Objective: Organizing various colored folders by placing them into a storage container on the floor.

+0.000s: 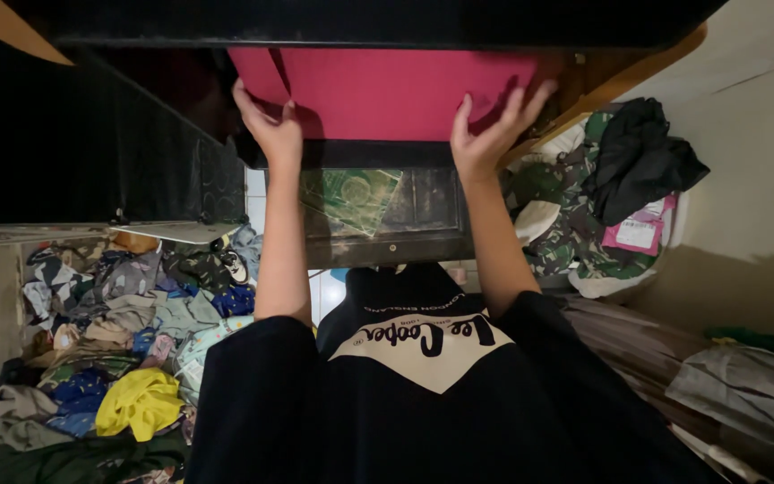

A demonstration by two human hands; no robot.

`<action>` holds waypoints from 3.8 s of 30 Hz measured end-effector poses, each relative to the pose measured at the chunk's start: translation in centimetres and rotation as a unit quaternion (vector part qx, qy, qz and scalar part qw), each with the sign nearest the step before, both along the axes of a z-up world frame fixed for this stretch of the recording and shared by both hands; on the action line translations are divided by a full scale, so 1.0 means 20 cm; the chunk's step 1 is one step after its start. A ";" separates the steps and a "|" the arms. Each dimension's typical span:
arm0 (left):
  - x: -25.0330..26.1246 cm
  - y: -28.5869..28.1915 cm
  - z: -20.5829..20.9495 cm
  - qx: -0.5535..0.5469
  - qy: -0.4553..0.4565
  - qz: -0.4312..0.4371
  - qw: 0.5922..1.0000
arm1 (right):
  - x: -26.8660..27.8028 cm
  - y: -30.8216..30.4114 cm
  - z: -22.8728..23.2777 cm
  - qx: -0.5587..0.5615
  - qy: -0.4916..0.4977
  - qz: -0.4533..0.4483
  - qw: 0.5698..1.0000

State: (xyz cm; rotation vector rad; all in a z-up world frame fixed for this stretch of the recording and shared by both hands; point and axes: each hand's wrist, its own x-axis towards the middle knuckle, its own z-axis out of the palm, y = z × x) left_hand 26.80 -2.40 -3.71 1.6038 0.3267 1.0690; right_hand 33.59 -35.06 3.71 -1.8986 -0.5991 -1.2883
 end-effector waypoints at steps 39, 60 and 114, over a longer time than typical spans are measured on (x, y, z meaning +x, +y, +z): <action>-0.23 -0.62 0.24 0.122 0.101 0.095 0.983 | -0.27 0.20 -0.06 -0.233 0.163 0.042 0.958; -0.25 -0.62 0.12 0.080 0.088 0.089 0.989 | -0.28 0.19 -0.02 -0.252 0.163 0.091 0.950; -1.19 -0.83 0.32 -0.135 0.106 -0.484 0.858 | -1.75 -0.35 -0.13 0.513 0.406 0.131 0.744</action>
